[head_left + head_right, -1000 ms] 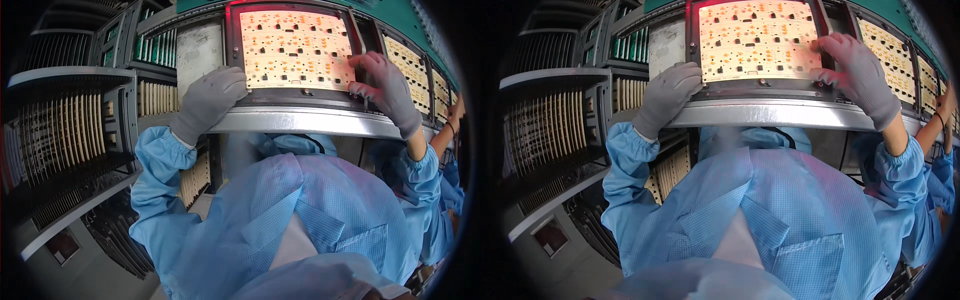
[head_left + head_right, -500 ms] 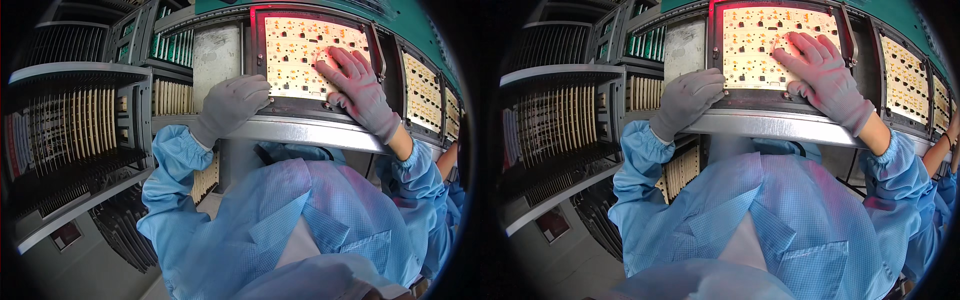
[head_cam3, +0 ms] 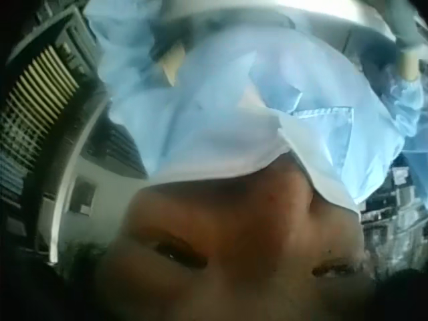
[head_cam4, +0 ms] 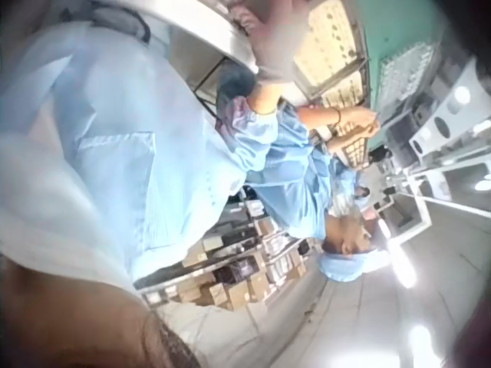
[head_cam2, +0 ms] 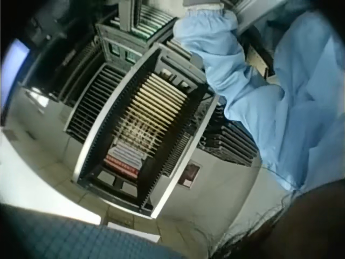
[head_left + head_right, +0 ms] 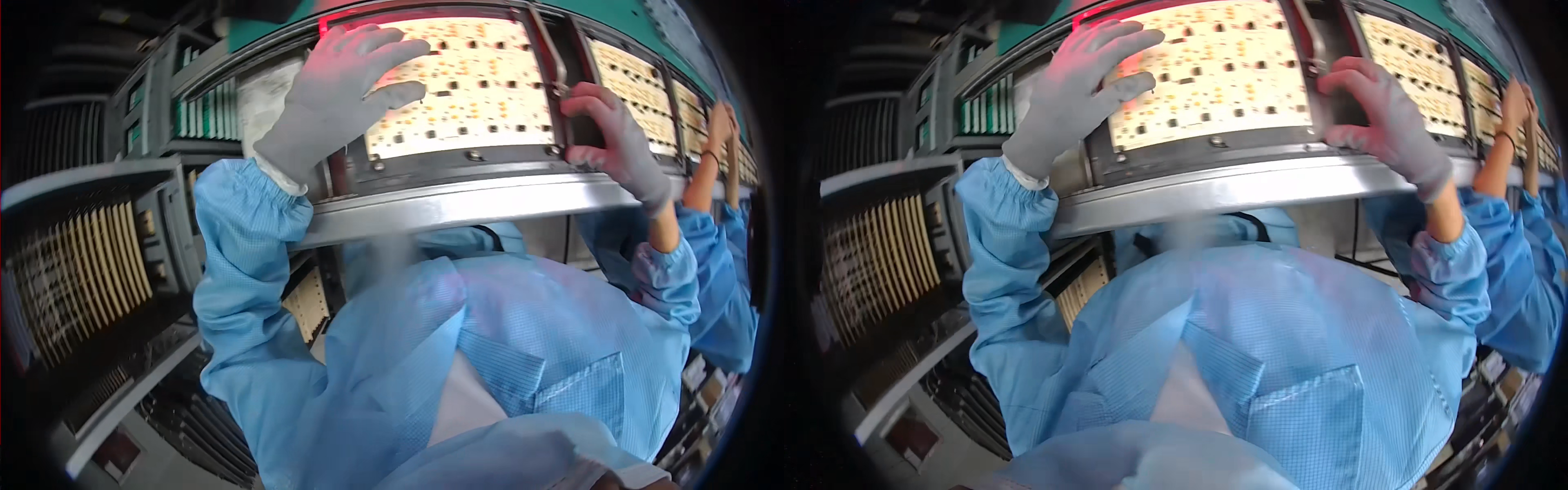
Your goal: Assembling and inspecting printed circuit boards on a production line.
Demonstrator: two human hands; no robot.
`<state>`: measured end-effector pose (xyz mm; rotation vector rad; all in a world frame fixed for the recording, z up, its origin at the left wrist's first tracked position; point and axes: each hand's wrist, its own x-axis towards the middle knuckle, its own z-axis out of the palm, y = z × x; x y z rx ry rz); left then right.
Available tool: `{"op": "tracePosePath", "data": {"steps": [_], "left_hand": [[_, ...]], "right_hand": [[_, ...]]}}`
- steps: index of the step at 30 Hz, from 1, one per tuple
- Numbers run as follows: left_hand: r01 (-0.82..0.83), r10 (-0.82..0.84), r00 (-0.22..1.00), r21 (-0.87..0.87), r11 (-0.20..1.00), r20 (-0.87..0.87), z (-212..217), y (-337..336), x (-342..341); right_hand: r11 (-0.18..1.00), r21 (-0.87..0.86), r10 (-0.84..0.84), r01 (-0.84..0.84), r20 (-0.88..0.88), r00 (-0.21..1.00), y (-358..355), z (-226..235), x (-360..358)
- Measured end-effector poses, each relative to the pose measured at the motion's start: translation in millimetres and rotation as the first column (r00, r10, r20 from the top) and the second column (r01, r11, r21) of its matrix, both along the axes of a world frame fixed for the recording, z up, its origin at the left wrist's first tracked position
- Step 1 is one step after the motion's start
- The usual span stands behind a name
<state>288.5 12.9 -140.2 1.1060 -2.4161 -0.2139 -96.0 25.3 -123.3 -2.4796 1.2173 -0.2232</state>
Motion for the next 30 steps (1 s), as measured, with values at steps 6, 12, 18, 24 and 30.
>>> {"op": "tracePosePath", "data": {"steps": [6,12,18,24,30], "left_hand": [[-0.058,0.057,0.991,-0.001,0.998,0.122,-35,-8,-19],[-0.1,0.098,0.994,0.025,0.995,0.054,-33,3,-19],[-0.302,0.252,0.929,-0.161,0.94,-0.27,-36,-17,3],[-0.273,0.25,0.917,-0.031,0.962,-0.311,-36,-23,9],[-0.313,0.284,0.932,-0.102,0.944,-0.226,-49,-23,12]], "right_hand": [[0.895,-0.395,0.198,-0.207,-0.065,0.978,-9,-7,6],[0.81,-0.478,0.331,-0.34,-0.107,0.938,-22,2,18],[0.902,-0.407,0.193,-0.146,0.076,0.978,-76,34,85],[0.874,-0.485,0.108,-0.026,0.141,0.984,-215,6,202],[0.955,-0.276,-0.168,0.105,-0.213,0.963,-260,18,271]]}}
